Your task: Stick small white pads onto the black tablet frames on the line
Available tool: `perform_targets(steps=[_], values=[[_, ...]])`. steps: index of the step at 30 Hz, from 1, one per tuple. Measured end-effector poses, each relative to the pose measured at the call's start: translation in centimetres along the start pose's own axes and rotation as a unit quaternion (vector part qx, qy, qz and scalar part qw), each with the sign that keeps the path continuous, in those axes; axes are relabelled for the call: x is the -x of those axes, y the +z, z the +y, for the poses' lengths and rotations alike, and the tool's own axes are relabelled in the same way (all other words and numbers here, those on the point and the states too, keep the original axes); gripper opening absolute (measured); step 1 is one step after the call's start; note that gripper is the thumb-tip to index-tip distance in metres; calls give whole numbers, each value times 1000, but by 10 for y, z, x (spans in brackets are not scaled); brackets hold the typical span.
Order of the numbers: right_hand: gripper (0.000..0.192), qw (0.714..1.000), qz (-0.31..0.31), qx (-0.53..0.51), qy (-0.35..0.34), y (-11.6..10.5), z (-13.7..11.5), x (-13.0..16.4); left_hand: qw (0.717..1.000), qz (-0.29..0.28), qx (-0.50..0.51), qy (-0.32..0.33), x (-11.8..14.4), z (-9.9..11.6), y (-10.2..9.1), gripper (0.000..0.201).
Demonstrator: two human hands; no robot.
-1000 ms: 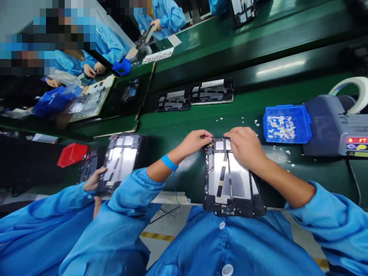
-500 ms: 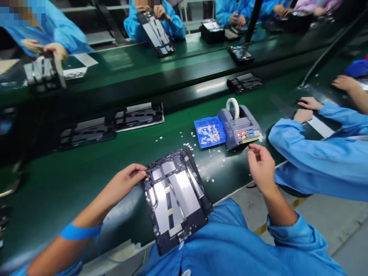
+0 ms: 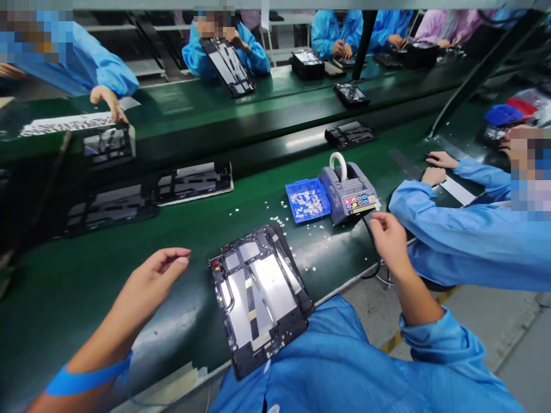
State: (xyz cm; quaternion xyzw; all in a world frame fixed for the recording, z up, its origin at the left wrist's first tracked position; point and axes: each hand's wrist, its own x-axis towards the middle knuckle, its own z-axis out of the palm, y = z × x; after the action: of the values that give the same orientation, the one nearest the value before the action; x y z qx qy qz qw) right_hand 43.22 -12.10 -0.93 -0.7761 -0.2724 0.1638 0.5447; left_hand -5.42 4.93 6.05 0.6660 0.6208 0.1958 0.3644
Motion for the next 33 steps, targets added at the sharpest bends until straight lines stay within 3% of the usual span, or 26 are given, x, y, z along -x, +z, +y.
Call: perform_targets(steps=[1,3,7,17,22,27,33], values=[[32,996,-20,-59,69,8,3,4,1000,5,3,-1,2,0,-1,51],[38,981,-61,-124,137,24,7,8,1000,3,8,-2,6,1,-2,49],[42,961,-70,-200,179,41,6,3,1000,-11,27,0,12,5,2,48],[31,922,-61,-285,253,47,-5,-3,998,-43,42,-4,18,0,10,49],[22,912,-52,-308,265,56,-9,-5,997,-55,46,0,18,-2,14,50],[22,920,-24,-300,252,67,-5,-3,997,-59,49,-7,23,-6,16,46],[29,957,-36,-232,172,53,0,39,997,-39,66,-18,30,-22,8,45]])
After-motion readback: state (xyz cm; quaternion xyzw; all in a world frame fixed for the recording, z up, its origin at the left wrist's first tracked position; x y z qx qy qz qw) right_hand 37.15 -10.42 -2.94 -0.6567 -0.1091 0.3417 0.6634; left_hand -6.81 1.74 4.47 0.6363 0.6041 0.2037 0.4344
